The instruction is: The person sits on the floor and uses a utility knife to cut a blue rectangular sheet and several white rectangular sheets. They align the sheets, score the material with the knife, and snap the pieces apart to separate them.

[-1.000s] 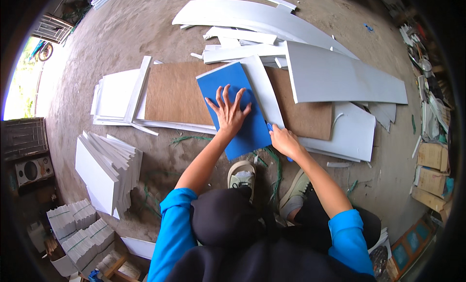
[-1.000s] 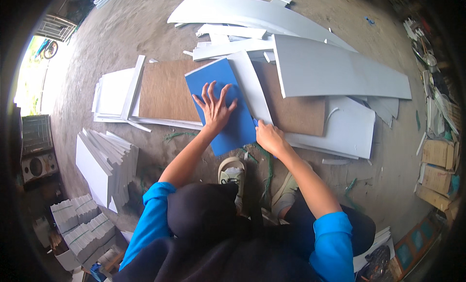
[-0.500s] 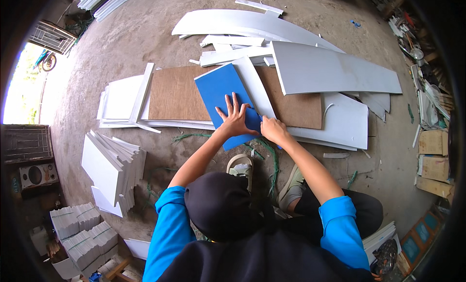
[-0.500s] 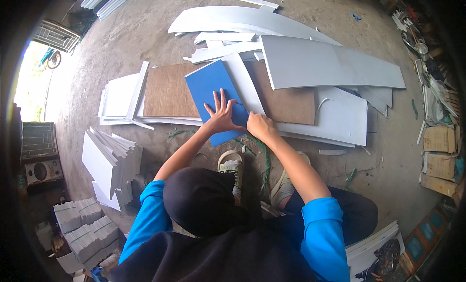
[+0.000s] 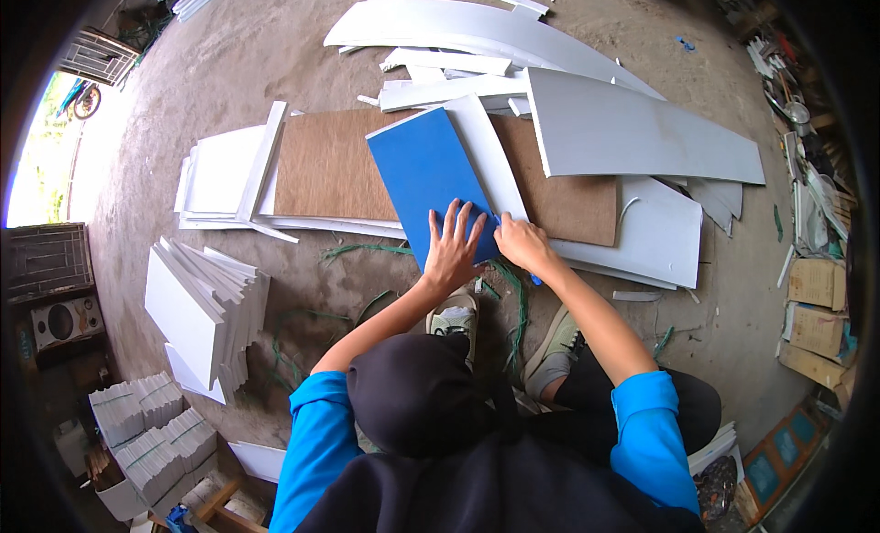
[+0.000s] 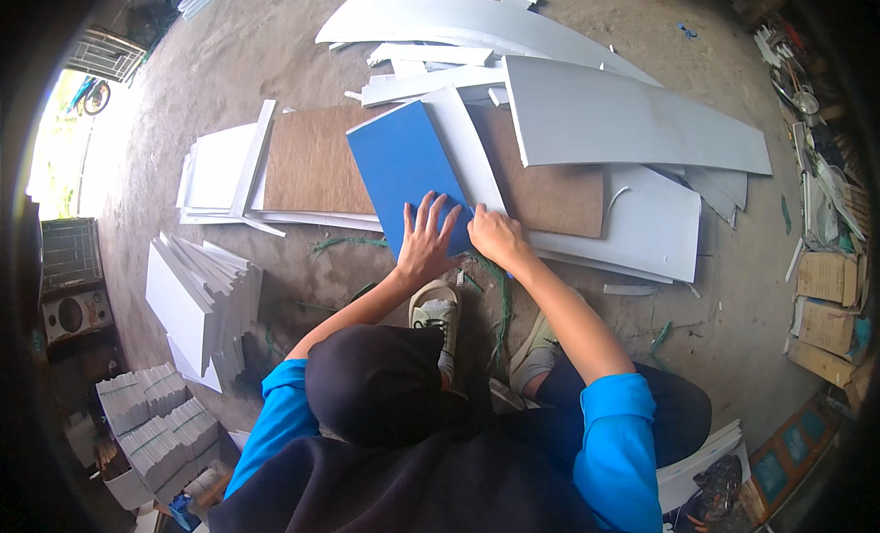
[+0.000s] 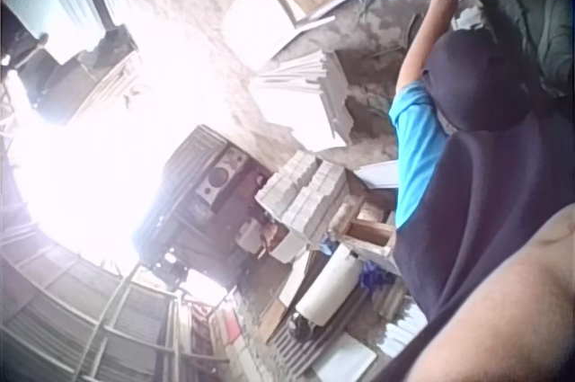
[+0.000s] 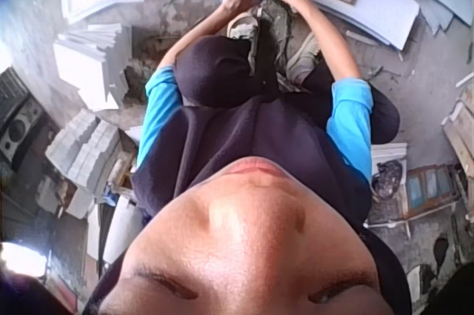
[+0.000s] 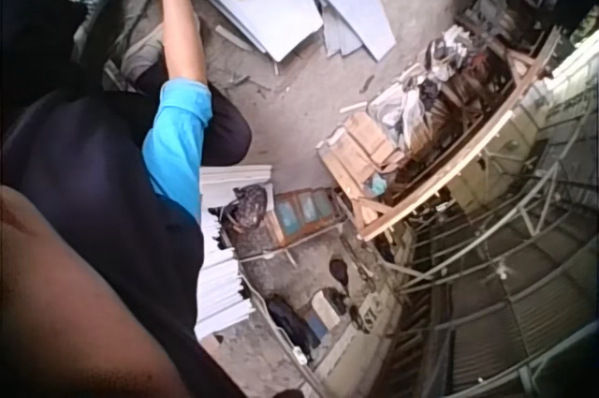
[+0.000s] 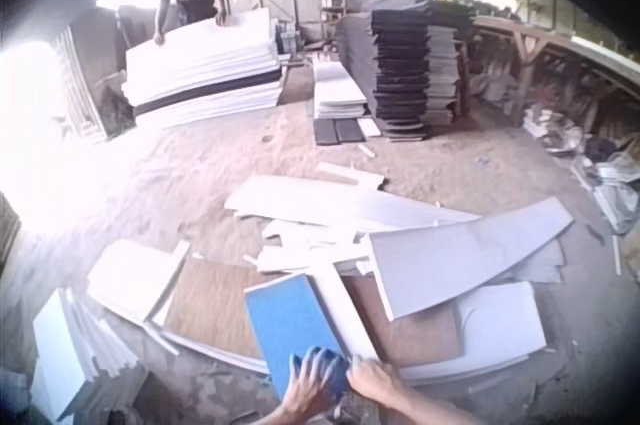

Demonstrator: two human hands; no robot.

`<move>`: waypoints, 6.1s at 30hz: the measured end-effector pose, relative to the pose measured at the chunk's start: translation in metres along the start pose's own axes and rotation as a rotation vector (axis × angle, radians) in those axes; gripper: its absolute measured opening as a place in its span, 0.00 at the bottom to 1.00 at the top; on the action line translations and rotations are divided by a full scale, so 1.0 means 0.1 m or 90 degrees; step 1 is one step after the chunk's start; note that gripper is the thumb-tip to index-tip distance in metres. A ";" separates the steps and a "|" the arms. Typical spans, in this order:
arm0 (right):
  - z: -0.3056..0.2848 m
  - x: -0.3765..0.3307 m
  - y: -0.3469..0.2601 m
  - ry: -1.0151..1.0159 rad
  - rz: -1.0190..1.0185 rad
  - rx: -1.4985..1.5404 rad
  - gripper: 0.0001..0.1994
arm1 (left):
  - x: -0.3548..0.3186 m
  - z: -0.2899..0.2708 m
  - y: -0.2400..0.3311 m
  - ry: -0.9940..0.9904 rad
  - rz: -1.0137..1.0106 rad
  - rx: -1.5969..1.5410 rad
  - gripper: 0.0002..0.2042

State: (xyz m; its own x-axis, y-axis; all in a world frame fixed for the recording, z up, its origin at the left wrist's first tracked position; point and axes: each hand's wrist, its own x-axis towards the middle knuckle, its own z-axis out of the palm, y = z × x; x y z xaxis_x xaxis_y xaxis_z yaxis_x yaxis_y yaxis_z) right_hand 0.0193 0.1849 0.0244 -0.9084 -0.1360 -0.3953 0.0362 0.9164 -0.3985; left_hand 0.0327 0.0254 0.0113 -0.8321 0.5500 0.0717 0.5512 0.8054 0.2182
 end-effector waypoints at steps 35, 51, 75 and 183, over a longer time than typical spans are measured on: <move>-0.74 0.94 -0.14 0.099 -0.104 -0.042 0.12 | 0.54 -0.12 -0.54 0.087 -0.211 -0.164 0.42; -0.50 2.19 -0.50 0.111 -0.098 -0.029 0.16 | 0.86 -0.24 -0.74 -0.150 -0.225 -0.033 0.66; -0.39 0.01 -0.01 -0.267 0.078 0.055 0.14 | 0.96 -0.18 -0.77 -0.216 -0.303 -0.066 0.68; -0.26 0.79 -0.07 -0.175 0.057 0.148 0.14 | 1.06 -0.21 -0.67 -0.249 -0.379 -0.092 0.71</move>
State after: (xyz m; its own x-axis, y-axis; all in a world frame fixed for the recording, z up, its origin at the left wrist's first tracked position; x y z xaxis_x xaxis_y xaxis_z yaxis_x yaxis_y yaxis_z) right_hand -0.0639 0.1773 0.0175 -0.7532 -0.1843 -0.6314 0.2319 0.8239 -0.5171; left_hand -0.0939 0.0251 0.0245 -0.8902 0.0880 -0.4469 -0.0245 0.9705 0.2398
